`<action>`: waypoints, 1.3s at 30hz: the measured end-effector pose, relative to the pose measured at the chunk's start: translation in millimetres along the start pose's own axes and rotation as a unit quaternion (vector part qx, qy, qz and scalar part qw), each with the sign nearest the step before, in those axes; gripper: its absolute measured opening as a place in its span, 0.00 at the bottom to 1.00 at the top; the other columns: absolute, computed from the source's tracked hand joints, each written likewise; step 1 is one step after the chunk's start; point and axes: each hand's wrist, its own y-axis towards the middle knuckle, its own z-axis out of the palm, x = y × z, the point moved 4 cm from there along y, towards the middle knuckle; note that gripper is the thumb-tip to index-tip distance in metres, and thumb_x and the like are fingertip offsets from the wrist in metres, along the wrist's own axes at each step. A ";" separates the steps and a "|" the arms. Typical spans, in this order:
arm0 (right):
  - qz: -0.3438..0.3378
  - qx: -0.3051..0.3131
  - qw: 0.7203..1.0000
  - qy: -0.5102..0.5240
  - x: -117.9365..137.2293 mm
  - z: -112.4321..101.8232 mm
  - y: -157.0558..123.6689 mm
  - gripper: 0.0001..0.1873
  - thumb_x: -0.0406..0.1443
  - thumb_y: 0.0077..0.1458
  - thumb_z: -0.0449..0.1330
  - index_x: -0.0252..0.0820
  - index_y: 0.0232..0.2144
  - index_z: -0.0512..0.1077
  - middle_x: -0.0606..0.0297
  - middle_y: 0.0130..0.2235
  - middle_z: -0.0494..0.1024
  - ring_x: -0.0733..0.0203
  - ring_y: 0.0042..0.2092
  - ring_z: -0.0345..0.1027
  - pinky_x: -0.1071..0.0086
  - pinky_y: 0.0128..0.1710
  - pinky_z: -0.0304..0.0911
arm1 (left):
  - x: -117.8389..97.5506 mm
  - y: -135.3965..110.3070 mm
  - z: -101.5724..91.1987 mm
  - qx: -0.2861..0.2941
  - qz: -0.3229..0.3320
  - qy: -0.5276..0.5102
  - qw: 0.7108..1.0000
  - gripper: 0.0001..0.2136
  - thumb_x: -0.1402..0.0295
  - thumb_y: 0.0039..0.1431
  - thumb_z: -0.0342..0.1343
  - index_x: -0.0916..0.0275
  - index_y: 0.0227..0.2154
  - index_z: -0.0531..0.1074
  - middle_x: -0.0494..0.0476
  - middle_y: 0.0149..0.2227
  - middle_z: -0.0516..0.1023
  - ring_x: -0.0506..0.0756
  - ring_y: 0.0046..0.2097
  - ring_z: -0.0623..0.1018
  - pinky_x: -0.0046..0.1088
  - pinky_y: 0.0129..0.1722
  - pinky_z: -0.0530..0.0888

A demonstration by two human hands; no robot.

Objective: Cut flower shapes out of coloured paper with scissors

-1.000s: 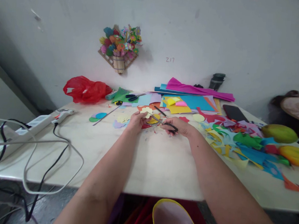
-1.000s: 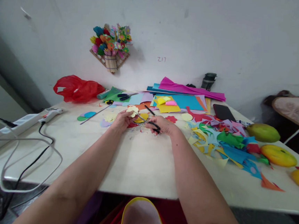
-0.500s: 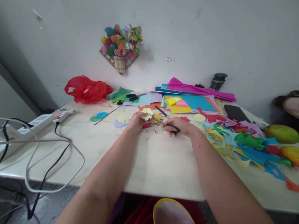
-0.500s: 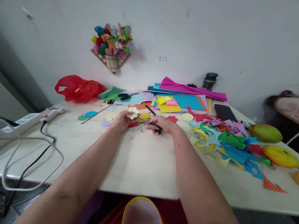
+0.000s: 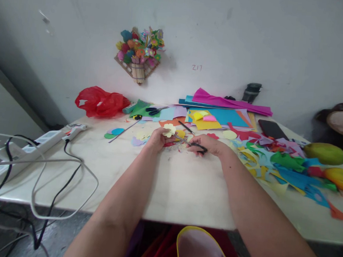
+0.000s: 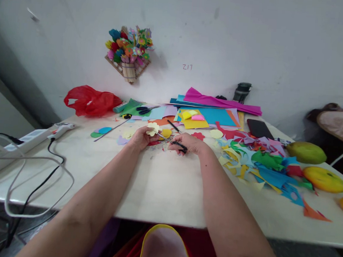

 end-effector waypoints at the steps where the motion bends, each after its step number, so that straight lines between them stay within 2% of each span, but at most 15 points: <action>1: 0.001 0.000 1.000 0.000 0.3 0.2 -0.2 0.20 0.44 0.39 0.72 0.37 0.32 0.75 0.70 0.19 0.71 0.72 0.18 0.60 0.77 0.17 0.54 | 0.1 -0.1 0.1 0.001 0.000 -0.001 1.000 0.11 0.74 0.42 0.56 0.69 0.33 0.73 0.63 0.30 0.80 0.56 0.31 0.79 0.35 0.38 0.79; 8: 0.005 -0.002 1.000 -0.016 2.0 1.3 -0.1 0.21 0.44 0.37 0.73 0.38 0.32 0.75 0.70 0.18 0.72 0.71 0.18 0.61 0.78 0.17 0.54 | 3.1 3.0 -1.4 -0.001 -0.012 0.020 1.000 0.12 0.74 0.41 0.56 0.68 0.32 0.74 0.63 0.31 0.81 0.59 0.35 0.81 0.36 0.36 0.79; 15: 0.007 0.019 1.000 -0.024 3.9 2.3 -1.0 0.21 0.46 0.36 0.73 0.39 0.30 0.75 0.70 0.19 0.72 0.71 0.18 0.61 0.77 0.17 0.54 | 4.3 0.9 1.3 0.004 -0.036 0.054 0.998 0.09 0.74 0.40 0.57 0.69 0.29 0.74 0.64 0.28 0.80 0.59 0.32 0.80 0.34 0.31 0.79; 27: 0.020 0.016 0.999 -0.031 6.2 2.5 -1.7 0.20 0.45 0.36 0.73 0.40 0.29 0.75 0.71 0.18 0.72 0.71 0.18 0.60 0.76 0.18 0.54 | 6.0 2.6 0.8 0.018 -0.047 0.082 0.995 0.10 0.75 0.39 0.57 0.69 0.29 0.75 0.65 0.30 0.81 0.63 0.37 0.81 0.38 0.33 0.80; 34: 0.013 0.014 1.000 -0.022 5.1 2.8 -0.1 0.20 0.46 0.33 0.74 0.41 0.27 0.75 0.71 0.17 0.72 0.71 0.18 0.60 0.76 0.18 0.55 | 7.0 3.8 0.3 0.021 -0.037 0.083 0.996 0.10 0.75 0.38 0.57 0.68 0.28 0.75 0.64 0.30 0.81 0.62 0.34 0.81 0.35 0.30 0.80; 39: 0.017 0.006 1.000 -0.017 6.6 3.8 -0.3 0.20 0.44 0.33 0.74 0.40 0.28 0.75 0.72 0.17 0.72 0.71 0.18 0.60 0.76 0.19 0.55 | 7.5 3.6 1.2 0.025 -0.043 0.089 0.995 0.10 0.75 0.38 0.57 0.67 0.28 0.74 0.64 0.31 0.81 0.62 0.35 0.82 0.37 0.31 0.80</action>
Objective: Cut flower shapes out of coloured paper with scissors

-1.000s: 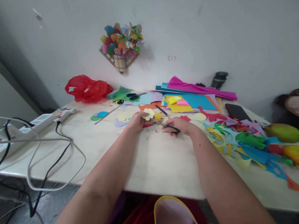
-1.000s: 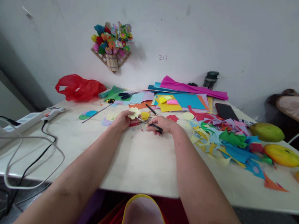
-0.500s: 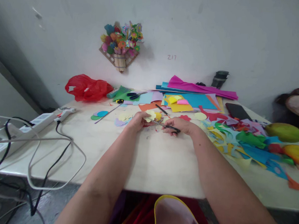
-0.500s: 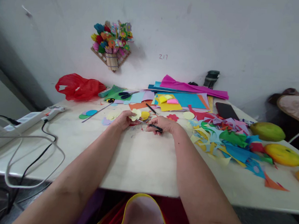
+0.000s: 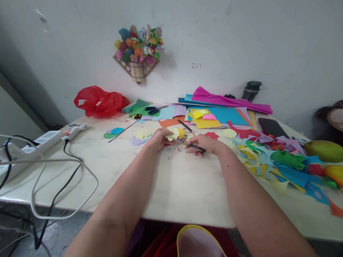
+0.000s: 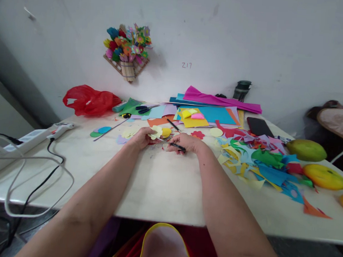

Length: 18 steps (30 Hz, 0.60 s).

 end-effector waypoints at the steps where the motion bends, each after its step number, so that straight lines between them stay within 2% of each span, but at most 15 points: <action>1: -0.001 -0.001 1.000 0.001 0.4 0.2 -0.1 0.20 0.44 0.33 0.74 0.40 0.28 0.75 0.72 0.17 0.72 0.71 0.18 0.60 0.76 0.19 0.55 | -0.1 -0.1 0.1 -0.001 -0.001 0.001 1.000 0.10 0.75 0.38 0.57 0.67 0.28 0.74 0.63 0.31 0.81 0.62 0.35 0.82 0.37 0.31 0.80; 10: -0.001 -0.003 1.000 -0.009 3.0 0.9 -0.7 0.21 0.44 0.34 0.74 0.39 0.29 0.75 0.72 0.17 0.70 0.72 0.18 0.59 0.76 0.19 0.55 | -2.2 -2.2 1.9 0.001 0.003 0.005 1.000 0.12 0.75 0.38 0.57 0.69 0.31 0.73 0.63 0.32 0.81 0.61 0.36 0.82 0.35 0.31 0.80; 18: -0.007 -0.013 1.000 -0.017 3.3 -0.6 -0.5 0.20 0.44 0.34 0.73 0.39 0.28 0.76 0.73 0.16 0.69 0.71 0.18 0.59 0.76 0.18 0.53 | -2.7 -2.8 1.9 -0.003 -0.001 0.000 1.000 0.10 0.75 0.38 0.57 0.69 0.29 0.73 0.60 0.26 0.79 0.59 0.32 0.81 0.33 0.30 0.80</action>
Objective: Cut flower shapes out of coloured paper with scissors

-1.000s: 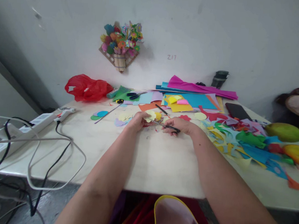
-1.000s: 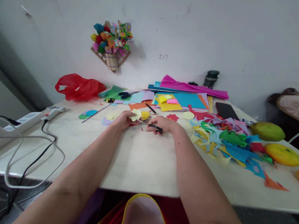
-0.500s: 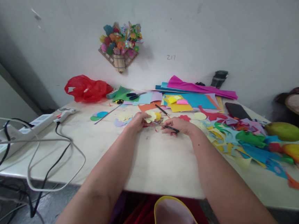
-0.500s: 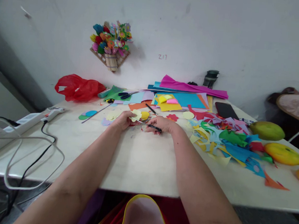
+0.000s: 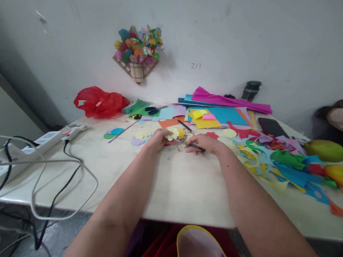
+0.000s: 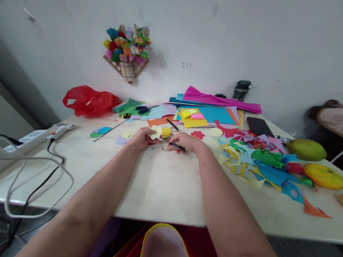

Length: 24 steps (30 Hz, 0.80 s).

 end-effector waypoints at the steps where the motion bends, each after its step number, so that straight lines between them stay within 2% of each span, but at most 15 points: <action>1: -0.002 -0.003 1.000 0.003 0.2 -0.3 0.0 0.19 0.44 0.34 0.73 0.39 0.28 0.76 0.73 0.16 0.68 0.71 0.18 0.59 0.76 0.18 0.53 | 0.2 -0.1 -0.4 -0.002 -0.003 -0.002 1.000 0.10 0.75 0.39 0.57 0.69 0.29 0.73 0.61 0.26 0.79 0.59 0.31 0.81 0.33 0.31 0.80; 11: -0.023 -0.010 0.999 0.021 1.3 -1.1 0.1 0.17 0.43 0.36 0.73 0.38 0.27 0.76 0.72 0.15 0.69 0.70 0.17 0.60 0.76 0.17 0.53 | 1.4 0.7 -3.1 -0.023 -0.011 -0.020 0.999 0.10 0.75 0.40 0.57 0.69 0.30 0.74 0.62 0.28 0.80 0.58 0.30 0.80 0.34 0.32 0.80; 18: -0.014 -0.012 1.000 0.021 0.7 0.0 -0.3 0.18 0.43 0.36 0.73 0.39 0.27 0.76 0.71 0.16 0.71 0.71 0.17 0.61 0.77 0.16 0.54 | 0.5 0.3 -1.7 -0.021 -0.005 -0.016 1.000 0.08 0.75 0.41 0.57 0.68 0.28 0.74 0.61 0.27 0.79 0.57 0.29 0.79 0.33 0.30 0.79; 24: 0.006 -0.005 1.000 0.015 0.9 1.8 -1.3 0.18 0.43 0.36 0.74 0.38 0.27 0.75 0.70 0.16 0.71 0.71 0.16 0.60 0.77 0.15 0.55 | -0.8 1.4 -3.1 -0.026 0.022 -0.037 0.999 0.10 0.74 0.41 0.58 0.71 0.31 0.75 0.64 0.30 0.80 0.58 0.32 0.81 0.33 0.32 0.79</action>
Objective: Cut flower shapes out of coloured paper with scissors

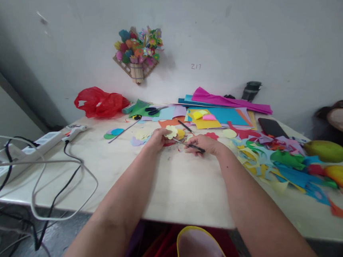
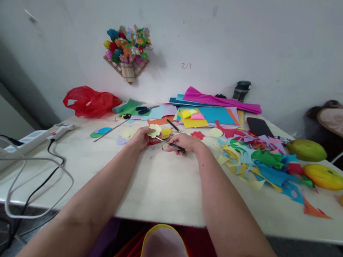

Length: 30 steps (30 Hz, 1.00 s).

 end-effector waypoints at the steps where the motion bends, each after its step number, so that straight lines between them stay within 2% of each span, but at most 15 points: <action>1: 0.000 0.006 1.000 -0.002 -0.8 0.0 -0.1 0.18 0.43 0.36 0.73 0.38 0.27 0.75 0.70 0.16 0.71 0.71 0.16 0.59 0.77 0.15 0.54 | -0.6 0.8 -0.7 -0.002 0.012 -0.005 1.000 0.10 0.74 0.42 0.58 0.71 0.31 0.75 0.64 0.31 0.80 0.57 0.32 0.81 0.33 0.32 0.79; 5: -0.007 0.023 1.000 -0.006 -6.3 -3.2 -1.0 0.18 0.44 0.40 0.71 0.38 0.27 0.73 0.69 0.18 0.72 0.72 0.16 0.60 0.77 0.15 0.52 | -3.7 3.6 -2.5 0.002 0.069 -0.022 0.997 0.09 0.73 0.44 0.60 0.71 0.30 0.75 0.63 0.32 0.81 0.56 0.32 0.81 0.30 0.32 0.78; 8: -0.014 0.013 1.000 0.003 -8.8 -8.5 -3.6 0.17 0.44 0.44 0.69 0.38 0.26 0.71 0.69 0.19 0.73 0.72 0.17 0.60 0.77 0.16 0.52 | -4.8 4.5 -5.2 -0.024 0.089 -0.034 0.995 0.08 0.72 0.44 0.64 0.69 0.29 0.76 0.61 0.30 0.81 0.55 0.32 0.81 0.28 0.34 0.78; 14: -0.063 -0.047 0.993 0.084 -3.0 -16.2 -5.7 0.15 0.42 0.49 0.66 0.38 0.24 0.67 0.68 0.18 0.71 0.71 0.17 0.59 0.76 0.17 0.54 | -4.5 3.9 -6.6 -0.041 0.081 -0.033 0.995 0.10 0.71 0.46 0.67 0.68 0.31 0.75 0.60 0.30 0.81 0.56 0.35 0.82 0.30 0.38 0.79; 19: -0.061 -0.105 0.990 0.075 -4.2 -17.6 -0.2 0.16 0.42 0.50 0.67 0.38 0.24 0.67 0.66 0.19 0.72 0.71 0.17 0.60 0.76 0.14 0.46 | -1.9 5.1 -7.5 -0.042 0.078 -0.014 0.996 0.12 0.71 0.47 0.67 0.68 0.34 0.74 0.61 0.32 0.81 0.56 0.34 0.82 0.31 0.38 0.79; 25: -0.052 -0.064 0.994 0.075 -1.3 -7.1 -0.6 0.17 0.44 0.48 0.67 0.37 0.25 0.68 0.64 0.22 0.74 0.71 0.18 0.63 0.77 0.13 0.47 | -1.1 5.1 -5.3 -0.023 0.085 -0.012 0.996 0.14 0.70 0.43 0.68 0.68 0.34 0.75 0.59 0.31 0.81 0.56 0.33 0.81 0.32 0.38 0.79; 30: -0.057 -0.071 0.993 0.080 -1.0 -4.9 0.3 0.16 0.44 0.48 0.68 0.37 0.26 0.69 0.65 0.22 0.75 0.71 0.19 0.63 0.78 0.14 0.48 | -3.0 2.4 -2.0 -0.017 0.093 -0.013 0.995 0.13 0.72 0.40 0.68 0.69 0.32 0.76 0.60 0.32 0.81 0.56 0.33 0.81 0.33 0.38 0.78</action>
